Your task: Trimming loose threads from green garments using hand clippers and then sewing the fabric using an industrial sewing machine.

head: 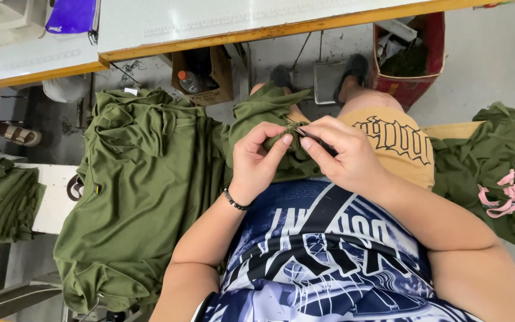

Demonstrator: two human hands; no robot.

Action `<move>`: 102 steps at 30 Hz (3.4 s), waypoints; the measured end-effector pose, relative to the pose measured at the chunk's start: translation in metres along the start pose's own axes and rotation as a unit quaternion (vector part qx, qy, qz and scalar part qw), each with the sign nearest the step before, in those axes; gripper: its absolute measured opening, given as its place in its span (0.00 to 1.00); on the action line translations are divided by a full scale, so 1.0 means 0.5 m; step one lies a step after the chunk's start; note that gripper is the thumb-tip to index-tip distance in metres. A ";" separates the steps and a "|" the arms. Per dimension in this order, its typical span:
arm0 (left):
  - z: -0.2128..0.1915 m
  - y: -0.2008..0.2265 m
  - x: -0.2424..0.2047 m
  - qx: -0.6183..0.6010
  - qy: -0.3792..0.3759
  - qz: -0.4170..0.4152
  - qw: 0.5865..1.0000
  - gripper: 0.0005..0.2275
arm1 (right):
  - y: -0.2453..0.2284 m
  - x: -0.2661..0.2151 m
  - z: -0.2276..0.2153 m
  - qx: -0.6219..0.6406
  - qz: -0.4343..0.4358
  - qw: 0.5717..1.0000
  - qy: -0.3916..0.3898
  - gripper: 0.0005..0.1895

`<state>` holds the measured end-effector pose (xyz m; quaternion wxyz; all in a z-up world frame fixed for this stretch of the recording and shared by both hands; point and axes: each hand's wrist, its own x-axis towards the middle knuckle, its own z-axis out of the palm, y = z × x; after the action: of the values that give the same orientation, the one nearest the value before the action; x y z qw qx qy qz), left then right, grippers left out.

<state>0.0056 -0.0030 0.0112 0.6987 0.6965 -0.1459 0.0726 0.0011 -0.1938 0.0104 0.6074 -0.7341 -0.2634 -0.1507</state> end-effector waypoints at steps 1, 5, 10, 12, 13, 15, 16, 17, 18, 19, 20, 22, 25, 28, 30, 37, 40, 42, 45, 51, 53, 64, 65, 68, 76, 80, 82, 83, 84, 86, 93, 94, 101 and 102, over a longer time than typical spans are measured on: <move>0.001 0.003 0.000 0.033 0.000 0.035 0.999 0.02 | 0.011 -0.008 -0.003 0.052 0.055 0.997 -0.010 0.10; 0.001 -0.009 -0.002 0.084 0.003 0.098 0.992 0.02 | 0.043 -0.028 -0.004 0.267 0.210 0.940 -0.021 0.13; 0.010 -0.008 -0.010 0.125 0.009 0.133 0.983 0.02 | 0.072 -0.037 0.015 0.310 0.238 0.921 0.010 0.10; 0.012 -0.007 -0.006 0.145 0.013 0.155 0.977 0.03 | 0.088 -0.036 0.016 0.330 0.240 0.913 0.019 0.09; 0.014 -0.008 -0.009 0.161 0.012 0.171 0.972 0.03 | 0.094 -0.038 0.014 0.343 0.267 0.900 0.019 0.07; 0.017 -0.014 -0.013 0.179 0.015 0.190 0.965 0.03 | 0.113 -0.044 0.014 0.356 0.290 0.888 0.014 0.05; 0.017 -0.019 -0.015 0.192 0.015 0.197 0.961 0.03 | 0.126 -0.047 0.016 0.362 0.299 0.883 0.014 0.04; 0.019 -0.024 -0.013 0.204 0.014 0.205 0.957 0.03 | 0.140 -0.048 0.014 0.367 0.309 0.877 0.015 0.03; 0.019 -0.025 -0.012 0.205 0.017 0.209 0.956 0.03 | 0.140 -0.045 0.016 0.366 0.305 0.879 0.011 0.03; 0.020 -0.026 -0.012 0.208 0.017 0.213 0.954 0.03 | 0.141 -0.046 0.017 0.366 0.311 0.877 0.014 0.03; 0.021 -0.028 -0.013 0.212 0.017 0.218 0.953 0.03 | 0.142 -0.047 0.019 0.366 0.317 0.875 0.017 0.03; 0.020 -0.029 -0.013 0.197 0.016 0.208 0.958 0.03 | 0.141 -0.046 0.015 0.365 0.310 0.878 0.009 0.03; 0.015 -0.030 -0.011 0.144 0.014 0.166 0.975 0.02 | 0.104 -0.035 0.006 0.361 0.291 0.886 -0.005 0.04; 0.011 -0.027 -0.009 0.084 0.016 0.123 0.989 0.01 | 0.080 -0.032 0.003 0.341 0.260 0.903 -0.008 0.09; 0.011 -0.024 -0.006 0.062 0.017 0.112 0.992 0.02 | 0.083 -0.037 0.003 0.326 0.243 0.914 -0.004 0.10; 0.023 -0.015 -0.016 0.148 0.030 0.178 0.972 0.01 | 0.062 -0.025 0.010 0.199 0.192 0.961 0.013 0.08; 0.019 0.008 -0.007 0.182 0.022 0.195 0.963 0.02 | 0.089 -0.020 0.014 0.191 0.213 0.958 0.019 0.06; 0.018 0.012 -0.015 0.185 0.011 0.178 0.966 0.02 | 0.104 -0.044 0.015 0.195 0.239 0.951 0.022 0.05; 0.011 -0.003 -0.010 0.085 0.002 0.107 0.991 0.01 | 0.096 -0.049 0.014 0.291 0.246 0.924 0.026 0.05; 0.011 0.005 -0.008 -0.053 0.001 -0.027 0.998 0.04 | 0.059 -0.032 0.014 0.388 0.258 0.885 0.020 0.10; 0.013 0.013 -0.006 -0.066 0.008 -0.043 0.997 0.05 | 0.058 -0.033 0.015 0.363 0.239 0.901 0.015 0.11; 0.017 0.006 -0.011 -0.072 0.022 -0.064 0.995 0.04 | 0.037 -0.028 0.007 0.267 0.183 0.946 0.008 0.10; 0.017 0.010 -0.011 -0.054 0.015 -0.054 0.997 0.04 | 0.038 -0.028 0.007 0.255 0.183 0.950 0.007 0.10; 0.015 0.000 -0.010 -0.061 0.016 -0.059 0.996 0.03 | 0.045 -0.031 0.016 0.307 0.226 0.924 0.022 0.12; 0.015 -0.028 -0.009 -0.155 0.039 -0.101 0.982 0.05 | 0.024 -0.025 0.011 0.350 0.269 0.897 0.025 0.14; 0.013 -0.036 -0.008 -0.168 0.042 -0.101 0.980 0.05 | 0.029 -0.030 0.004 0.300 0.207 0.931 -0.002 0.13; 0.013 -0.037 -0.009 -0.169 0.043 -0.102 0.979 0.05 | 0.024 -0.028 0.003 0.294 0.198 0.935 -0.003 0.13; 0.013 -0.037 -0.008 -0.170 0.044 -0.102 0.979 0.05 | 0.022 -0.027 0.003 0.287 0.187 0.939 -0.003 0.13; 0.013 -0.040 -0.008 -0.170 0.043 -0.101 0.979 0.05 | 0.024 -0.026 0.002 0.287 0.186 0.940 -0.003 0.13; 0.011 -0.047 -0.009 -0.178 0.043 -0.103 0.978 0.06 | 0.029 -0.026 0.002 0.283 0.186 0.941 -0.007 0.13; 0.013 -0.038 -0.007 -0.186 0.039 -0.104 0.976 0.06 | 0.026 -0.024 0.000 0.275 0.182 0.944 -0.008 0.13; 0.012 -0.035 -0.006 -0.172 0.037 -0.104 0.979 0.06 | 0.027 -0.025 0.001 0.275 0.181 0.944 -0.007 0.13; 0.015 -0.022 -0.008 -0.123 0.016 -0.098 0.987 0.04 | 0.021 -0.022 0.000 0.256 0.181 0.950 0.000 0.12; 0.014 -0.021 -0.008 -0.123 0.016 -0.098 0.987 0.04 | 0.024 -0.022 0.001 0.256 0.180 0.950 0.001 0.12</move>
<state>0.0043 -0.0096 0.0001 0.7850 0.6151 -0.0741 -0.0036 -0.0009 -0.1970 -0.0054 0.7921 -0.5891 -0.1560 0.0334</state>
